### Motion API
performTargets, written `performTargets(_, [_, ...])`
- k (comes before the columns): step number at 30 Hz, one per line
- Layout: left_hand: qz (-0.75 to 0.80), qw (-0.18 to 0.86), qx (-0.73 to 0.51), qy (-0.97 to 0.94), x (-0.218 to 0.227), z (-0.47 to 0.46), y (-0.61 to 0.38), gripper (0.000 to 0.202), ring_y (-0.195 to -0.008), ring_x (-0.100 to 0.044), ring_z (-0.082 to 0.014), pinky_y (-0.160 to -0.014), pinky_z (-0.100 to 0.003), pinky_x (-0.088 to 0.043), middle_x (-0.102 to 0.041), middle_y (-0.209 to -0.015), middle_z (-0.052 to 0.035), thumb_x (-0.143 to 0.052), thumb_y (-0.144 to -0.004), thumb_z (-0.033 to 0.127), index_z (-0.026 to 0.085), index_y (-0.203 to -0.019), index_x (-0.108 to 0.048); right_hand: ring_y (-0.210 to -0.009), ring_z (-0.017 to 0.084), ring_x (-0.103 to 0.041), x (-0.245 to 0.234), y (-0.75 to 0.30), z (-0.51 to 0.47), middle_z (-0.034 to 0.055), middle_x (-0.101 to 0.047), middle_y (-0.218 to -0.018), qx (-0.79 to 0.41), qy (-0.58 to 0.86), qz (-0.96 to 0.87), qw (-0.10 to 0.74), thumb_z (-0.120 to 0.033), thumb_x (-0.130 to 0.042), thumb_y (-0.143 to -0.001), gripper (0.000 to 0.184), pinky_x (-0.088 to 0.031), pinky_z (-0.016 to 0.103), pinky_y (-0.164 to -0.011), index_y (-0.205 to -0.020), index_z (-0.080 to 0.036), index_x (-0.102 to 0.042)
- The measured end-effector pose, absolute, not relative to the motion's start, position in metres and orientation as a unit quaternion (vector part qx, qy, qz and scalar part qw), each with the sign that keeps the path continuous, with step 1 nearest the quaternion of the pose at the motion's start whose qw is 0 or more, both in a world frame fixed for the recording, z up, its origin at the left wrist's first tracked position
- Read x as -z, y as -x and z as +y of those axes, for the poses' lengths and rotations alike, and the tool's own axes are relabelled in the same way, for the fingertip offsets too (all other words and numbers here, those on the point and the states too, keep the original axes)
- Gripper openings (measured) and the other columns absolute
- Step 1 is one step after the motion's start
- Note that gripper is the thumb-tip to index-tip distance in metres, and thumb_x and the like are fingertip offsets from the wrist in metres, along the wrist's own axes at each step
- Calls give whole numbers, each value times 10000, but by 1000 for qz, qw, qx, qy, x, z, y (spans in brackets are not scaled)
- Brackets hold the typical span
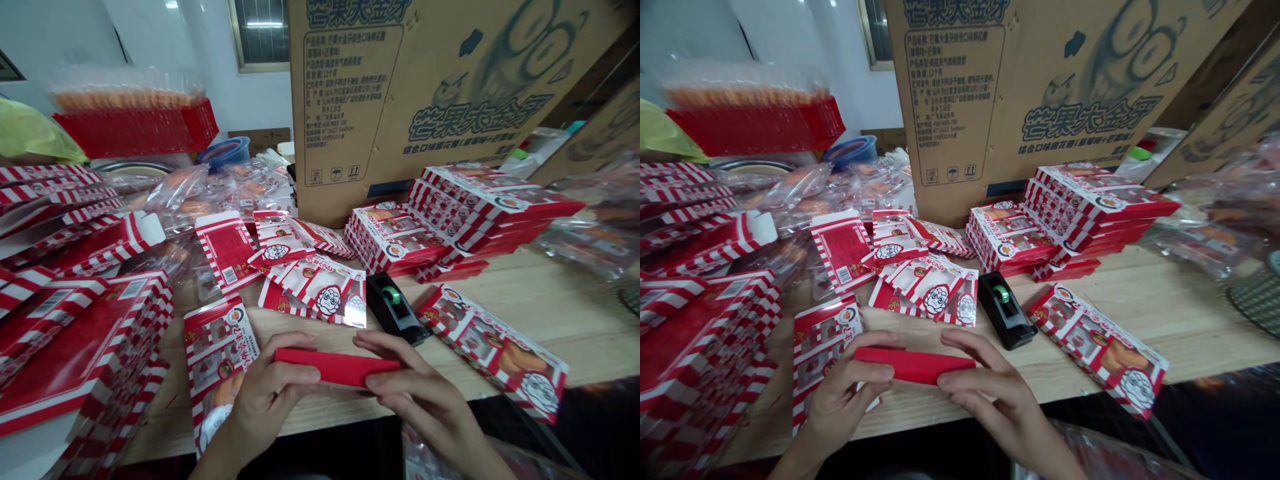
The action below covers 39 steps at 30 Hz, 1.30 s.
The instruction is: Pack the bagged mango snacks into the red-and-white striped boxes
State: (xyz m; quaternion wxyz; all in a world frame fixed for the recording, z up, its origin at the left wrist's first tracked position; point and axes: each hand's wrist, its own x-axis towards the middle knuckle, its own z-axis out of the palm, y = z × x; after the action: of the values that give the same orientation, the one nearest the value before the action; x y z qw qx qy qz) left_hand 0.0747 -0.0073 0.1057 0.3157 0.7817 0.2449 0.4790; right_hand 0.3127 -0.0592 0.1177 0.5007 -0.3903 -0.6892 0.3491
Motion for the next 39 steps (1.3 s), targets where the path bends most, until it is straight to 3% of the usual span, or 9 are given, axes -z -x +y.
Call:
performTargets(2, [257, 295, -491, -779, -104, -9, -76, 160, -982, -671, -127, -786, -202, -556, -642, -1124, -50, -559, -924, 134, 261, -1017, -593, -1148, 285, -628, -107, -326, -56, 55, -600, -1333, -364, 417, -625, 551, -419, -570, -925, 201, -537, 450, -922, -975, -333, -745])
performTargets(5, [267, 252, -518, -772, -101, -13, -78, 121, -938, -673, -108, -760, -161, -553, -643, -1065, -38, -582, -912, 136, 233, -980, -608, -1090, 303, -627, -82, -358, -44, 98, -681, -1127, -213, 623, -466, 591, -569, -634, -808, 336, -512, 454, -911, -867, -258, -745])
performTargets(8, [272, 250, -522, -769, -99, -16, -81, 144, -932, -673, -114, -701, -152, -561, -642, -1052, -36, -574, -906, 109, 230, -977, -605, -685, 262, -644, -60, -390, -28, 77, -678, -699, -196, 737, -385, 520, -620, -737, -589, 412, -544, 377, -620, -643, -212, -703])
performTargets(12, [278, 272, -522, -759, -97, -15, -81, 163, -935, -676, -134, -616, -157, -556, -651, -1066, -43, -579, -897, 104, 241, -982, -600, -363, 144, -456, -49, -408, -14, -3, -542, -432, -306, 731, -376, 480, -608, -741, -547, 426, -421, 291, -378, -575, -185, -700])
performTargets(18, [292, 251, -517, -765, -98, -13, -81, 132, -967, -683, -158, -704, -210, -574, -675, -1044, -51, -588, -902, 133, 242, -973, -609, -646, 224, -668, -47, -407, -35, 77, -722, -760, -378, 692, -333, 517, -658, -779, -487, 517, -579, 379, -648, -688, -185, -728])
performTargets(21, [293, 235, -520, -767, -99, -13, -82, 108, -933, -688, -147, -739, -220, -575, -676, -1029, -52, -587, -908, 152, 236, -973, -608, -772, 278, -686, -32, -401, -49, 84, -721, -779, -348, 696, -311, 546, -709, -742, -491, 528, -571, 424, -751, -638, -204, -700])
performTargets(25, [314, 214, -520, -765, -102, -15, -87, 105, -906, -684, -121, -760, -205, -573, -673, -1069, -50, -572, -917, 153, 232, -976, -609, -871, 317, -651, -8, -394, -52, 87, -714, -781, -275, 733, -285, 553, -593, -781, -495, 401, -546, 414, -788, -582, -214, -686])
performTargets(34, [343, 143, -551, -747, -105, -26, -98, 126, -935, -679, -124, -797, -192, -555, -675, -1023, -38, -585, -892, 118, 213, -957, -637, -509, 269, -655, -6, -381, -47, 46, -657, -514, -338, 722, -247, 551, -646, -725, -503, 425, -591, 414, -559, -553, -241, -607])
performTargets(39, [342, 131, -557, -746, -105, -31, -98, 132, -931, -684, -133, -797, -188, -555, -669, -1011, -51, -591, -888, 119, 205, -964, -657, -404, 164, -539, -27, -364, -68, 24, -642, -524, -295, 736, -250, 555, -614, -776, -507, 460, -496, 295, -407, -643, -182, -691])
